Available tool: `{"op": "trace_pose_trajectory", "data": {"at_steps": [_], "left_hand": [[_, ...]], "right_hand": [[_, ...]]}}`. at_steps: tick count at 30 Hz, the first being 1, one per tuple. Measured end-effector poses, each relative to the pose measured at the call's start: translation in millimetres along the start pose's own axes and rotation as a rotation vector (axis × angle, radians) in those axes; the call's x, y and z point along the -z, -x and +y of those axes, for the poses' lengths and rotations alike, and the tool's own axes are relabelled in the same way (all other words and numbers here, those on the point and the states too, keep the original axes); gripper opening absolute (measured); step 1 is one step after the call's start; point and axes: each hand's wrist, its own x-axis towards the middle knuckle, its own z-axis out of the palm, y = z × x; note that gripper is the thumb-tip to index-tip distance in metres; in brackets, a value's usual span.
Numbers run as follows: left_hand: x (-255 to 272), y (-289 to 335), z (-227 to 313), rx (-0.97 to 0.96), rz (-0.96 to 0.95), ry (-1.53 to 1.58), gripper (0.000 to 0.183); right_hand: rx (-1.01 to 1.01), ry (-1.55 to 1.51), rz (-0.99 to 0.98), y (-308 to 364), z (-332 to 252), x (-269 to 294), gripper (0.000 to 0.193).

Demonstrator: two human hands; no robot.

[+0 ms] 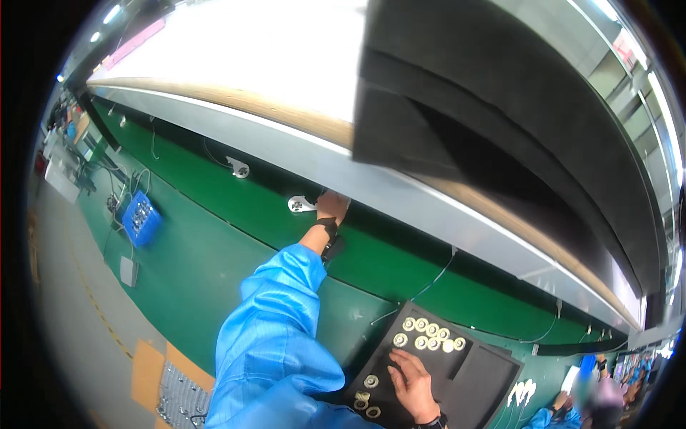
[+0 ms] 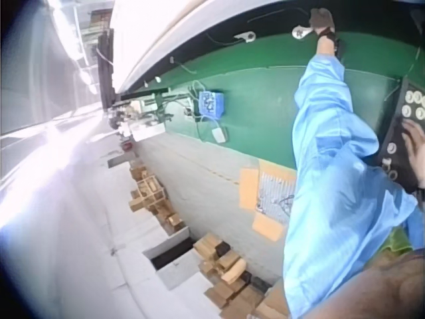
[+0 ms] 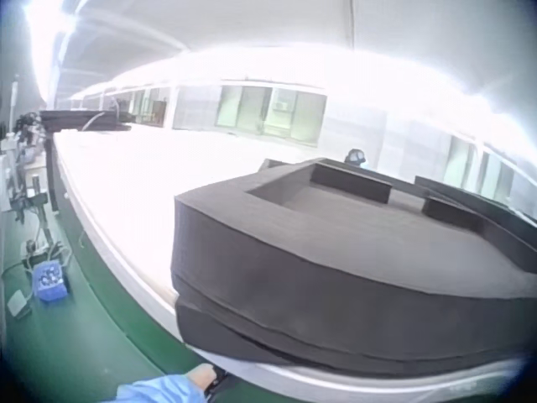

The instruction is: The user is assembling small white plastic gear-like components and arranging them in a black foam tray.

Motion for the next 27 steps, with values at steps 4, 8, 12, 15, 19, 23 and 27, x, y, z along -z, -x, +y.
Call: {"op": "trace_pose_trajectory", "data": {"at_steps": [4,8,12,15,19,23,27], "left_hand": [[-8.8,-9.0,-7.9,0.022,-0.107,-0.197,0.023],[97.8,7.7,49.0,-0.005,-0.091,-0.323,0.024],[132.8,40.6,-8.3,0.373,0.436,0.398,0.015],[144.4,58.5,-19.5,0.689,0.179,0.021,0.051],[130.0,52.0,-14.0,0.89,0.022,0.008,0.074],[116.3,41.7,-21.1,0.774,-0.136,-0.124,0.066],[92.2,27.3,-50.3,0.777,-0.097,0.06,0.062]], "right_hand": [[0.038,0.025,0.01,-0.6,-1.1,0.0,0.025],[-0.065,-0.004,0.014,-5.5,-8.9,6.9,0.023],[0.03,0.047,0.068,-2.2,-14.1,1.9,0.016],[-0.031,0.026,0.023,5.4,-1.3,-3.8,0.024],[-0.023,0.026,0.034,13.0,13.1,-5.5,0.024],[-0.05,0.1,0.107,12.8,15.0,8.0,0.021],[-0.114,0.102,0.204,15.1,27.5,18.6,0.021]]}}
